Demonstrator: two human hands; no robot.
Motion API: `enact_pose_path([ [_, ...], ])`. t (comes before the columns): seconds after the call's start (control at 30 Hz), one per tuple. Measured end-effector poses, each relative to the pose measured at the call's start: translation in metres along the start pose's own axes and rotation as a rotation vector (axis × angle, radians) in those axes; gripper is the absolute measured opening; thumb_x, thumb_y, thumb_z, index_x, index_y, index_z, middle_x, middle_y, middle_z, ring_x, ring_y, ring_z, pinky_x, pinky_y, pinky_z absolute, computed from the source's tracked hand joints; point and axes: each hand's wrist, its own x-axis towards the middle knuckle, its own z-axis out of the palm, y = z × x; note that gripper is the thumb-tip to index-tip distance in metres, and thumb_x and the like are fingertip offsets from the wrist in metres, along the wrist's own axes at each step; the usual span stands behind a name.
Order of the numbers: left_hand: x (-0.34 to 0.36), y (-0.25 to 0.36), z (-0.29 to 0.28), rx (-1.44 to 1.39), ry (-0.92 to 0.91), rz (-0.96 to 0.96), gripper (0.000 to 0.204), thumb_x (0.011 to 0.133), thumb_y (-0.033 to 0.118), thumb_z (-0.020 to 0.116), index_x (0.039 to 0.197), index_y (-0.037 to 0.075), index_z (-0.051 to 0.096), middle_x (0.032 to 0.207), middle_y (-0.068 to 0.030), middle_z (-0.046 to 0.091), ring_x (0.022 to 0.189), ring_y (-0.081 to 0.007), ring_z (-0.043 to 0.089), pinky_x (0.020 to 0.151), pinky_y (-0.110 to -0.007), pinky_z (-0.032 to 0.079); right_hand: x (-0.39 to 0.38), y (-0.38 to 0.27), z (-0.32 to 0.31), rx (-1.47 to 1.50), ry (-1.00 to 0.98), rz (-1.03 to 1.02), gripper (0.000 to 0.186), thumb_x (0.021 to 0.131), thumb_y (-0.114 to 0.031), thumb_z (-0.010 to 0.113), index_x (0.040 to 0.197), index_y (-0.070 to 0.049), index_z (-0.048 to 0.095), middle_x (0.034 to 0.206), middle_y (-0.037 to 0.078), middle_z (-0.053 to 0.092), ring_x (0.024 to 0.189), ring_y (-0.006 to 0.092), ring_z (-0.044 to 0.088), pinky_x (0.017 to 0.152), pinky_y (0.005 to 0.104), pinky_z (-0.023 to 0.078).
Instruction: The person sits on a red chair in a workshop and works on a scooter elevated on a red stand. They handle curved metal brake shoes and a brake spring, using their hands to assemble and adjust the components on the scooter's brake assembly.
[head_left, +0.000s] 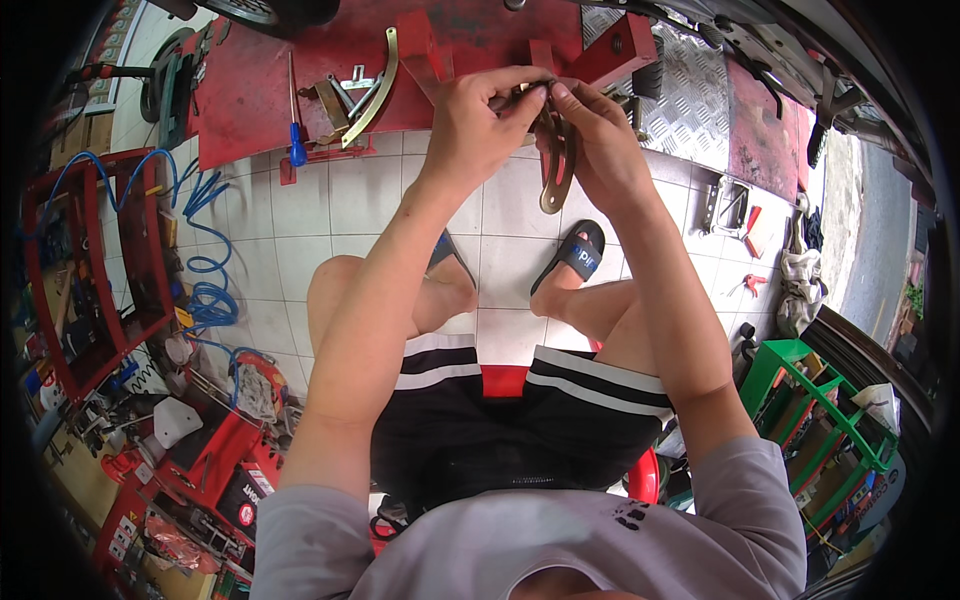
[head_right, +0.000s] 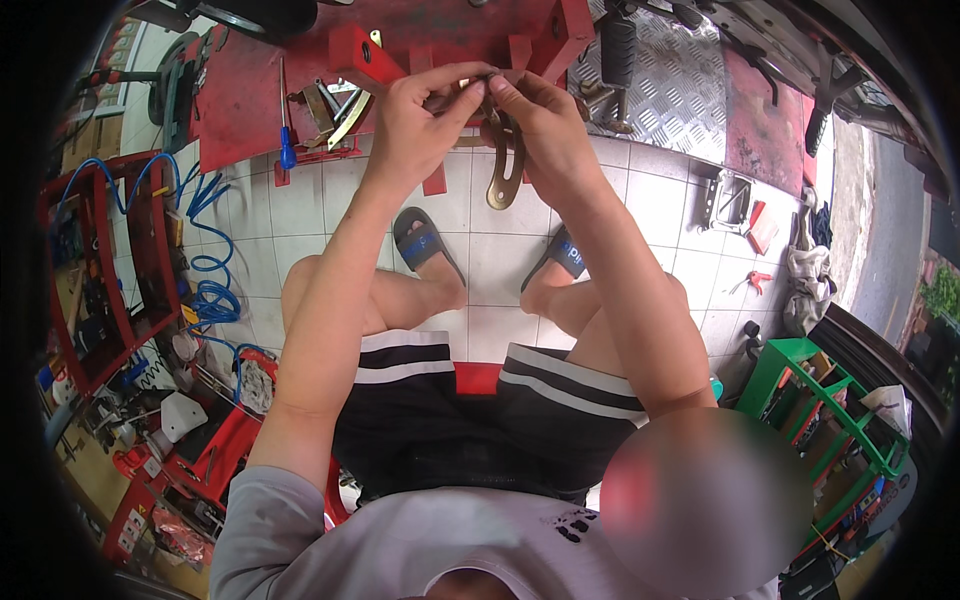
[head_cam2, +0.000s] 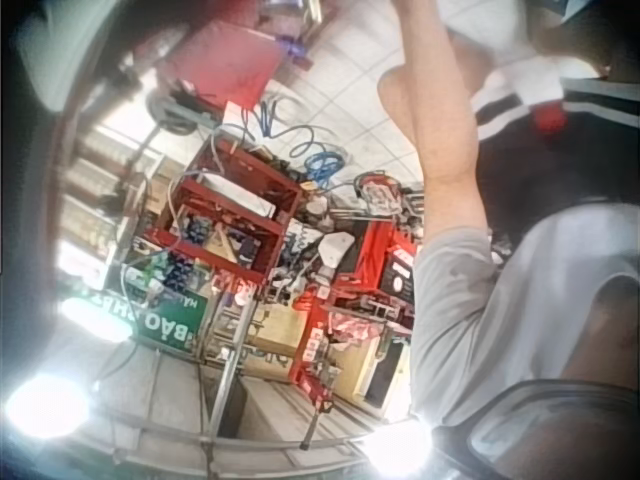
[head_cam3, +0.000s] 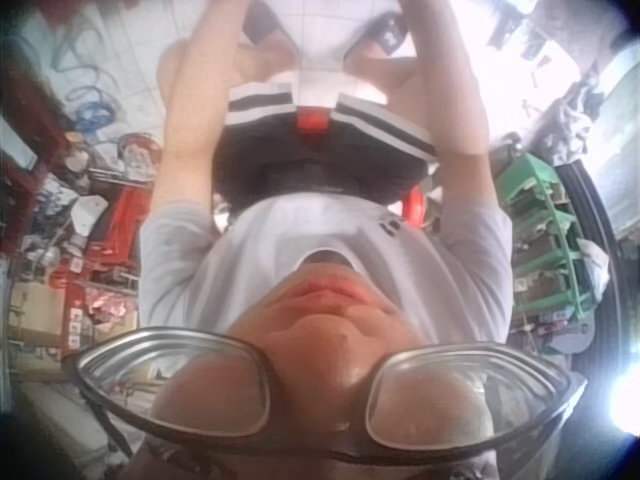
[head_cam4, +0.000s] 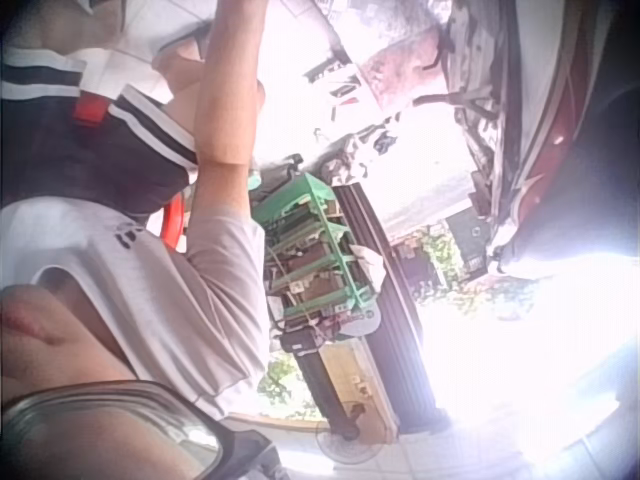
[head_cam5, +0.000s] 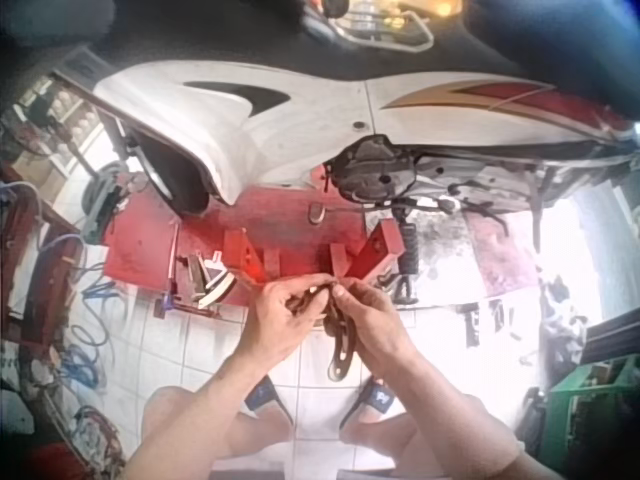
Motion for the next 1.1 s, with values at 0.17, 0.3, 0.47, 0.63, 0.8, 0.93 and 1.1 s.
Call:
enact_pose_path([
  [0.17,-0.002,0.000,0.003,-0.013,0.043,0.100,0.035,0.090,0.009,0.062,0.123,0.000,0.060,0.062,0.0048,0.046,0.057,-0.0028,0.041,0.054,-0.021,0.037,0.000,-0.001,0.001,0.065,-0.032,-0.004,0.018,0.096,-0.018,0.059,0.102,-0.001,0.061,0.083,0.003,0.059,0.071,0.0108,0.056,0.065,0.0262,0.048],
  [0.3,-0.001,-0.002,0.004,-0.107,-0.043,0.035,0.044,0.090,0.008,0.056,0.132,-0.002,0.049,0.070,0.0019,0.052,0.066,-0.0039,0.048,0.061,-0.022,0.041,0.001,0.000,-0.002,0.060,-0.017,0.000,0.017,0.095,-0.018,0.061,0.098,-0.002,0.061,0.083,0.002,0.060,0.069,0.0102,0.055,0.064,0.0264,0.047],
  [0.47,0.002,-0.011,-0.003,-0.649,-0.128,-0.294,0.042,0.086,0.001,0.046,0.127,0.003,0.050,0.075,-0.0011,0.055,0.070,-0.0110,0.052,0.066,-0.024,0.043,0.002,-0.003,-0.005,0.016,0.044,-0.038,0.017,0.094,-0.020,0.064,0.094,-0.003,0.061,0.079,0.002,0.059,0.066,0.0097,0.054,0.062,0.0253,0.045],
  [0.63,-0.002,-0.009,0.003,-0.539,-0.031,-0.381,0.037,0.086,-0.001,0.038,0.120,-0.001,0.052,0.084,-0.0030,0.056,0.070,-0.0118,0.049,0.063,-0.027,0.041,0.003,-0.007,-0.008,0.022,0.009,-0.026,0.017,0.094,-0.021,0.063,0.094,-0.004,0.061,0.076,0.001,0.057,0.063,0.0093,0.052,0.060,0.0252,0.043],
  [0.8,-0.005,-0.046,-0.015,0.266,-0.535,-0.573,0.027,0.079,0.007,0.049,0.097,-0.002,0.067,0.082,-0.0198,0.068,0.078,-0.0298,0.068,0.072,-0.042,0.051,0.016,0.010,-0.006,0.138,-0.035,0.123,0.015,0.096,-0.023,0.059,0.097,-0.008,0.060,0.081,0.000,0.055,0.065,0.0099,0.045,0.058,0.0256,0.037],
  [0.93,-0.003,-0.041,-0.043,0.623,-0.679,-0.690,0.030,0.078,0.011,0.051,0.101,0.001,0.067,0.089,-0.0217,0.068,0.087,-0.0327,0.068,0.078,-0.043,0.052,0.046,0.045,-0.003,0.304,0.005,0.341,0.013,0.097,-0.023,0.053,0.099,-0.012,0.059,0.080,0.000,0.050,0.065,0.0110,0.043,0.056,0.0266,0.039],
  [1.1,0.005,-0.092,-0.094,0.676,-0.374,-0.659,0.033,0.078,0.009,0.048,0.106,0.002,0.065,0.094,-0.0182,0.066,0.086,-0.0292,0.065,0.076,-0.038,0.051,0.080,0.088,0.015,0.513,0.002,0.463,0.015,0.099,-0.027,0.045,0.097,-0.015,0.053,0.075,0.001,0.043,0.062,0.0136,0.042,0.054,0.0279,0.039],
])
